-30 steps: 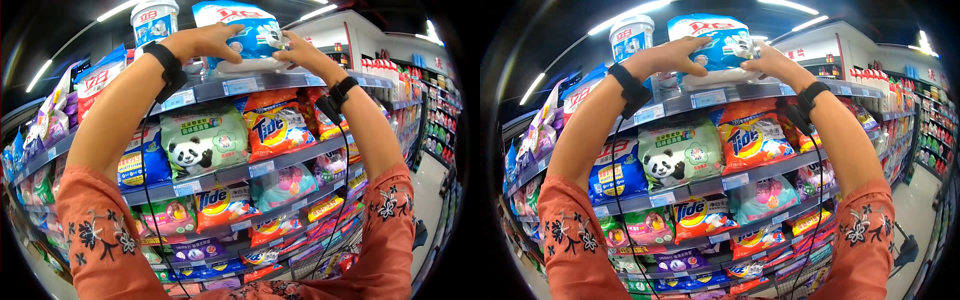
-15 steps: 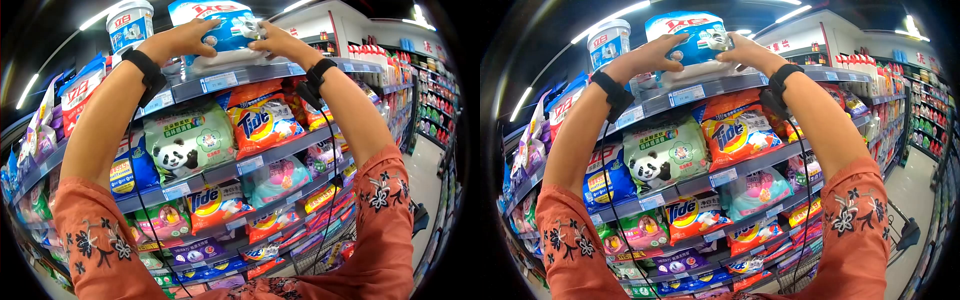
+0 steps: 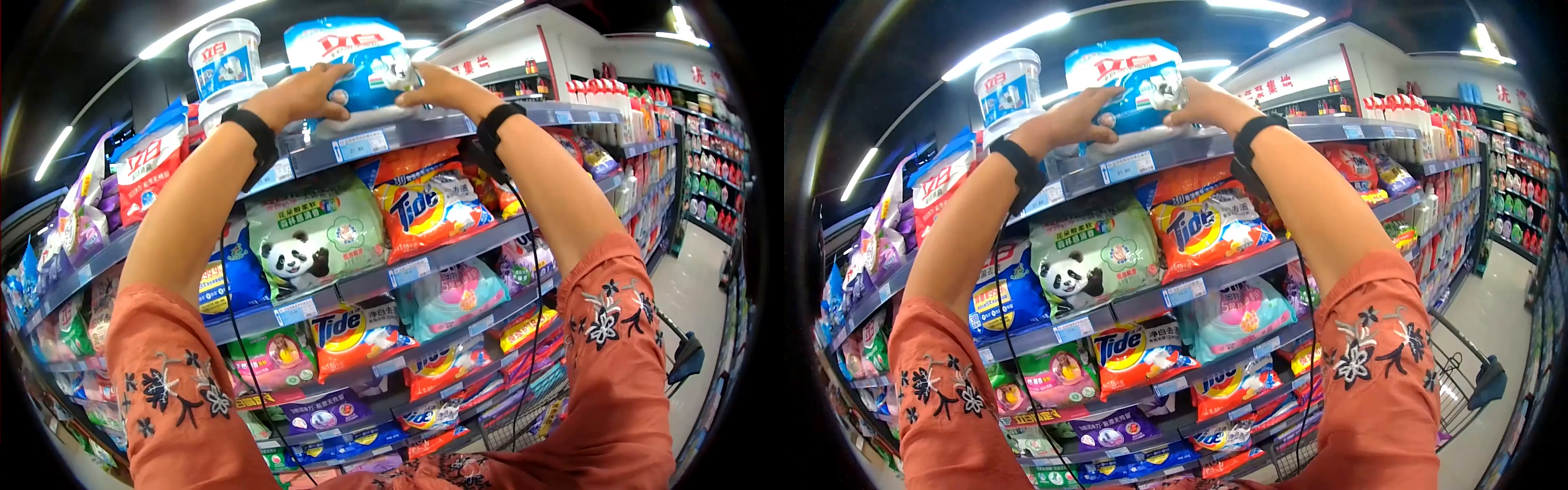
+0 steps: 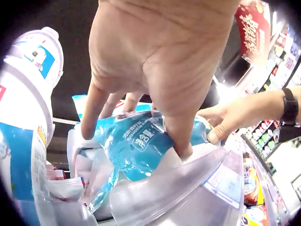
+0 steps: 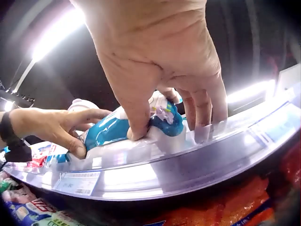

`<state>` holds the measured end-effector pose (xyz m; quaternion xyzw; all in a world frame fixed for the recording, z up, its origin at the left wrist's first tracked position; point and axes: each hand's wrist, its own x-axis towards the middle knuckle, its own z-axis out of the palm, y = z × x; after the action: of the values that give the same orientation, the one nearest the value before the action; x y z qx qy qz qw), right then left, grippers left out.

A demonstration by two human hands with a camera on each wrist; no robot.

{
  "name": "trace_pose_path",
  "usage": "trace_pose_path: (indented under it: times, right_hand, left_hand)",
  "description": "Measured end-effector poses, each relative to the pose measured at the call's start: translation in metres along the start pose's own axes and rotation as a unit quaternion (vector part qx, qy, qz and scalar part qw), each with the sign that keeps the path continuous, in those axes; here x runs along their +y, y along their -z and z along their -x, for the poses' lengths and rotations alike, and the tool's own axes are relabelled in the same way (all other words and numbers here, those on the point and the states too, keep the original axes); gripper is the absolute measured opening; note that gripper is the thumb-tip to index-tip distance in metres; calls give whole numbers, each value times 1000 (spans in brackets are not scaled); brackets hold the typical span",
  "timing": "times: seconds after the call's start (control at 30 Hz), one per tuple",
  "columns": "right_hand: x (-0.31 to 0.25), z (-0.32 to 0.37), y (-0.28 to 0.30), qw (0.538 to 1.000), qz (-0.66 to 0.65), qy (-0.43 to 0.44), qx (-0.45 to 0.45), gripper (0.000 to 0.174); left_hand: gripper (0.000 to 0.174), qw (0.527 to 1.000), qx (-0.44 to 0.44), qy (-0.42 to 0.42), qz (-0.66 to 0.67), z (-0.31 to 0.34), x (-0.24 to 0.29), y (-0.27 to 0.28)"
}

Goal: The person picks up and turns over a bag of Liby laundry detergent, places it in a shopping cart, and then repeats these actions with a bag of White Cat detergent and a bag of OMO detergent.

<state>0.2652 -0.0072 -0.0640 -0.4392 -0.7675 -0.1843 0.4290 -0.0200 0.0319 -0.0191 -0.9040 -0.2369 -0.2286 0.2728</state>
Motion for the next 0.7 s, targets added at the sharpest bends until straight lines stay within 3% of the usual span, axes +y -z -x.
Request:
trace_pose_path:
  times: [0.07, 0.13, 0.23, 0.37, 0.47, 0.6, 0.7]
  right_hand:
    - [-29, 17, 13, 999, -2, -38, -22, 75]
    - [-23, 13, 7, 995, 61, -79, 15, 74]
    - [-13, 9, 4, 996, 59, -63, -2, 75]
    - [-7, -2, 0, 995, 81, -60, -1, 57]
    - [-11, -9, -5, 991, 108, -78, -12, 55]
    - [-7, -4, -15, 993, 98, -66, 24, 61]
    - [-13, 3, -4, 995, 84, -57, 3, 65]
  left_hand:
    - [75, 999, -21, 19, 33, 14, 9, 10]
    - [70, 996, -31, 35, 70, 19, 8, 14]
    - [68, 999, -4, 11, 32, 23, 8, 10]
    - [65, 999, -14, 40, -32, 16, 14, 9]
    - [64, 998, -20, 34, -50, 4, 0, 1]
    - [65, 997, -26, 34, -58, -2, -6, -4]
    - [64, 997, -28, 53, -50, 16, 7, 2]
